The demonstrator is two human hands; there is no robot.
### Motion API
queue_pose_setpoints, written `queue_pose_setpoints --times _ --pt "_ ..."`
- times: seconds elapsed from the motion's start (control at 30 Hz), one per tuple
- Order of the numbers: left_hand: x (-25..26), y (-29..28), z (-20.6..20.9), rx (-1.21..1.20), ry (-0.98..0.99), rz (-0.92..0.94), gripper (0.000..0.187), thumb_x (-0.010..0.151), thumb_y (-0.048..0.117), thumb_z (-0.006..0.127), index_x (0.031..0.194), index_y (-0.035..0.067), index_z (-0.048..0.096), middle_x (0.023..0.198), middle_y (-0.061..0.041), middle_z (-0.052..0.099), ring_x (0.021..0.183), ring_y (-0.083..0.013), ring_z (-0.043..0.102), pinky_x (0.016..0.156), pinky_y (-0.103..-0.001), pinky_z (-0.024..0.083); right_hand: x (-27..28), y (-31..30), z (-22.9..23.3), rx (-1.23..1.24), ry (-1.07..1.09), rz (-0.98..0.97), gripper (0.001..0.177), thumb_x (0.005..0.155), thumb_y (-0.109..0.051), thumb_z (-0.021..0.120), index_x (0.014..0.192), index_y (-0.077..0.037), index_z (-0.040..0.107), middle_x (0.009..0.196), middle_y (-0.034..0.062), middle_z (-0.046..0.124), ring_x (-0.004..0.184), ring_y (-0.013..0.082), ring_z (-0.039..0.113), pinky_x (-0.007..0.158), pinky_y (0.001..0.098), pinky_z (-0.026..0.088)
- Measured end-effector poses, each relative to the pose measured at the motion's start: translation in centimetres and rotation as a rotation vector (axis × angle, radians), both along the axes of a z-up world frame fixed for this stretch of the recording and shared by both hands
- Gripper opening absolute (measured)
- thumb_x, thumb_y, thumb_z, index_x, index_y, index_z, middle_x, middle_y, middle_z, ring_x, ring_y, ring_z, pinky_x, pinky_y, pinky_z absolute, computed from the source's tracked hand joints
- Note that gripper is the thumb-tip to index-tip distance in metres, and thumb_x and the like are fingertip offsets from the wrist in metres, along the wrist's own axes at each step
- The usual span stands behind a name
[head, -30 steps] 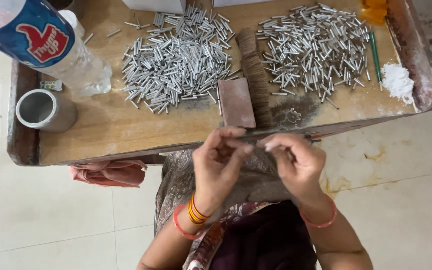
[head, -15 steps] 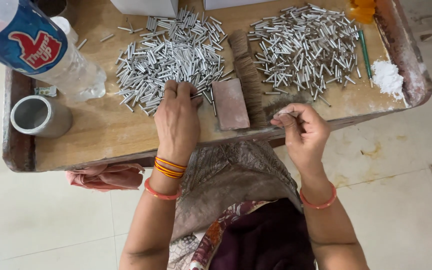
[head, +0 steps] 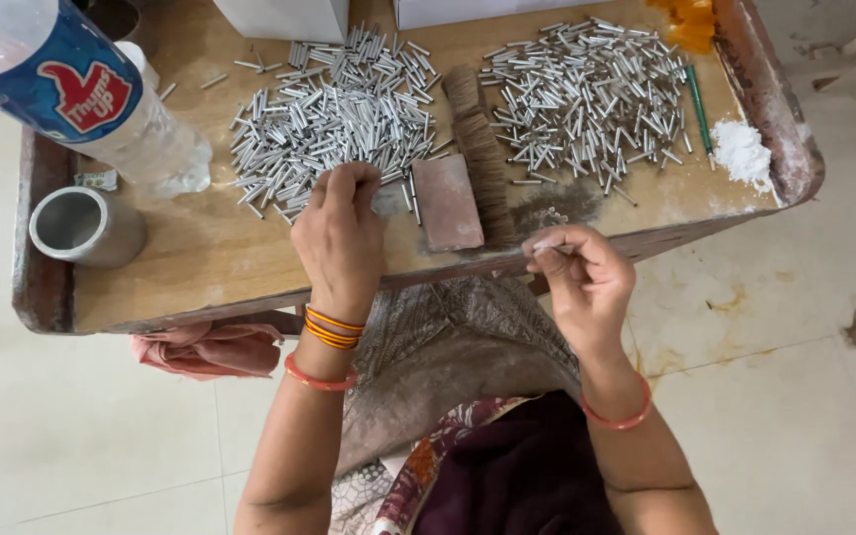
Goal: The recorder is sorting and inspecting small metal pins on a workbench, using a brush to move them.
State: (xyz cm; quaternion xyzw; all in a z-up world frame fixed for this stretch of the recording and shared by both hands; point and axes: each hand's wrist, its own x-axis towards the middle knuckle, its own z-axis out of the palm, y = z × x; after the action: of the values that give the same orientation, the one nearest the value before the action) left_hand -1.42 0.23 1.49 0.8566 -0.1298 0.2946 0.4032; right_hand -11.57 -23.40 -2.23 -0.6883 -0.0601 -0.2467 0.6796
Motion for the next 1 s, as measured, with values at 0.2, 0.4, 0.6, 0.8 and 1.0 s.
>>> queue_pose_setpoints --times 0.2,0.4,0.6,0.8,1.0 --pt "-6.2 -2.9 -0.2 -0.688 0.219 -0.392 0.017 0.089 -0.008 0.080 0.100 0.005 0.075 0.102 -0.003 0.076 0.087 -0.0093 0.070 0.079 -0.025 0.060 -1.9 2.0 0.8 0.278 0.122 0.149 0.009 0.104 -0.005 0.068 0.108 0.003 0.065 0.103 0.0117 0.070 0.091 0.0146 0.067 0.085 0.0299 0.059" --pt "-10.2 -5.8 -3.1 -1.053 0.408 -0.639 0.015 0.096 -0.012 0.072 0.109 -0.004 0.071 0.110 -0.009 0.072 0.099 -0.0160 0.073 0.091 -0.029 0.062 -2.5 3.0 0.2 0.312 0.074 0.105 0.009 0.104 -0.003 0.067 0.109 0.002 0.063 0.105 0.0127 0.069 0.090 0.0157 0.066 0.084 0.0306 0.059" --pt "-10.5 -6.1 -3.1 -1.189 0.444 -0.629 0.052 0.095 -0.016 0.069 0.134 0.002 0.042 0.106 -0.013 0.071 0.099 -0.0174 0.072 0.092 -0.030 0.061 -2.7 3.9 1.2 0.215 0.062 0.065 0.008 0.103 -0.001 0.068 0.109 0.002 0.063 0.103 0.0118 0.069 0.090 0.0149 0.067 0.082 0.0295 0.060" --pt "-10.8 -6.9 -3.5 -1.182 0.386 -0.569 0.056 0.094 -0.017 0.069 0.130 0.006 0.033 0.104 -0.012 0.071 0.096 -0.0162 0.071 0.088 -0.029 0.061 -3.2 3.1 1.5 -0.173 0.051 -0.061 0.008 0.101 0.001 0.071 0.107 0.002 0.065 0.102 0.0094 0.071 0.091 0.0100 0.065 0.082 0.0223 0.054" --pt "-10.6 -6.5 -4.7 -0.737 0.091 -0.435 0.056 0.096 -0.015 0.069 0.128 0.007 0.029 0.105 -0.013 0.072 0.096 -0.0170 0.072 0.089 -0.025 0.058 -1.8 1.0 5.0 -0.324 0.024 0.167 0.018 0.090 0.006 0.077 0.106 -0.002 0.073 0.108 0.0094 0.073 0.096 0.0124 0.069 0.083 0.0246 0.057"
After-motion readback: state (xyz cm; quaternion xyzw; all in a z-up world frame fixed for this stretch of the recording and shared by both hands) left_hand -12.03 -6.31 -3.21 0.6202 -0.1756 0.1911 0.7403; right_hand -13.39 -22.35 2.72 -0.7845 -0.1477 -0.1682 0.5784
